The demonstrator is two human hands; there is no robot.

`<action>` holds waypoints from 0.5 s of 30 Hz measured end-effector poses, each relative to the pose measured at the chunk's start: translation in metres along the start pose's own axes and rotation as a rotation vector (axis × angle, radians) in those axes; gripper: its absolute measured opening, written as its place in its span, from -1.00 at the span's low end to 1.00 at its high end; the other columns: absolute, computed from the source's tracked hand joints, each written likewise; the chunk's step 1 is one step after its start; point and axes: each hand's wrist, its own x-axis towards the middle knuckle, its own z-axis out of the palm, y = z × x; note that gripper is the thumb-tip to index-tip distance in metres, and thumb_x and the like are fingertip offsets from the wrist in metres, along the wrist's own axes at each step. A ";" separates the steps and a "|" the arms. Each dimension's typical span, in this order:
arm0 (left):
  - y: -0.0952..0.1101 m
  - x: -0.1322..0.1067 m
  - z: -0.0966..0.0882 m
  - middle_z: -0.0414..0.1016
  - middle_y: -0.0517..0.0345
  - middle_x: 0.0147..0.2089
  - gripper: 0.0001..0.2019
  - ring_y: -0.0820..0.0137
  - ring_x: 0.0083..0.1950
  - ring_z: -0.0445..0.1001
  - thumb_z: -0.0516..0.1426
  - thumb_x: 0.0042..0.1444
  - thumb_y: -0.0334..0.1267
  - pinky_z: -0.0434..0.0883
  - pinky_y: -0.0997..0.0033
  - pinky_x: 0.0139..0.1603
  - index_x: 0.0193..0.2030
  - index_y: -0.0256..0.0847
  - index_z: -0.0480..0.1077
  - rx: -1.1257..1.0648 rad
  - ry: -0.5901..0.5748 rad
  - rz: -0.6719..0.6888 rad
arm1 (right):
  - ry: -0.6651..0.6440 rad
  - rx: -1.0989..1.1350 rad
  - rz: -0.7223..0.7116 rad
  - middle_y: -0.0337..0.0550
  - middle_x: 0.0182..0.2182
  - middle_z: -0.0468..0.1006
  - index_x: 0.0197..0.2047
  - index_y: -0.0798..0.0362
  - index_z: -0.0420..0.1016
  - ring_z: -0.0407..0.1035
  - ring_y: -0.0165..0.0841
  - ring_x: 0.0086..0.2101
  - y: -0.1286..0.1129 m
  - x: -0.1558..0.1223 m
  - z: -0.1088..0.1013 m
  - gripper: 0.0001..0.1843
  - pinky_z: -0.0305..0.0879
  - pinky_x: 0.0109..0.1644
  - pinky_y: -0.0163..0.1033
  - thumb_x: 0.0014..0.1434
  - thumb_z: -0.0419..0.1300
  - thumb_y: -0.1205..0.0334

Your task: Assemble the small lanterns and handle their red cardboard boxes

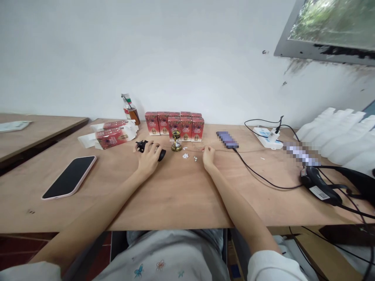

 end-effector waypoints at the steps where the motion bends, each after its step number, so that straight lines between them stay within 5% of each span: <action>1: 0.001 0.000 0.000 0.43 -0.14 0.04 -0.62 0.06 0.25 0.20 -0.17 0.20 -0.48 -0.14 -0.40 0.16 -0.07 -0.13 0.39 -0.005 0.004 -0.013 | 0.013 -0.021 -0.009 -0.35 -0.73 0.16 -0.61 0.02 0.23 0.11 -0.43 -0.61 0.003 0.002 0.000 -0.73 0.02 -0.49 -0.32 0.03 -0.09 0.12; 7: 0.006 0.003 0.013 0.45 -0.26 -0.01 -0.60 0.04 0.32 0.09 -0.19 0.16 -0.55 -0.20 -0.44 0.18 -0.15 -0.29 0.44 -0.009 0.043 -0.120 | 0.012 -0.141 -0.054 -0.30 -0.70 0.29 -0.66 0.04 0.29 0.21 -0.38 -0.51 0.011 0.007 0.008 -0.73 0.02 -0.41 -0.32 -0.02 -0.04 0.16; 15: 0.009 0.012 0.034 0.33 -0.29 0.16 -0.52 0.03 0.37 -0.03 -0.22 0.17 -0.54 -0.31 -0.47 0.22 0.09 -0.30 0.36 -0.101 0.070 -0.076 | 0.039 -0.209 -0.046 -0.26 -0.70 0.29 -0.66 0.04 0.29 0.20 -0.37 -0.53 0.008 0.006 0.017 -0.73 0.01 -0.42 -0.33 0.01 -0.04 0.22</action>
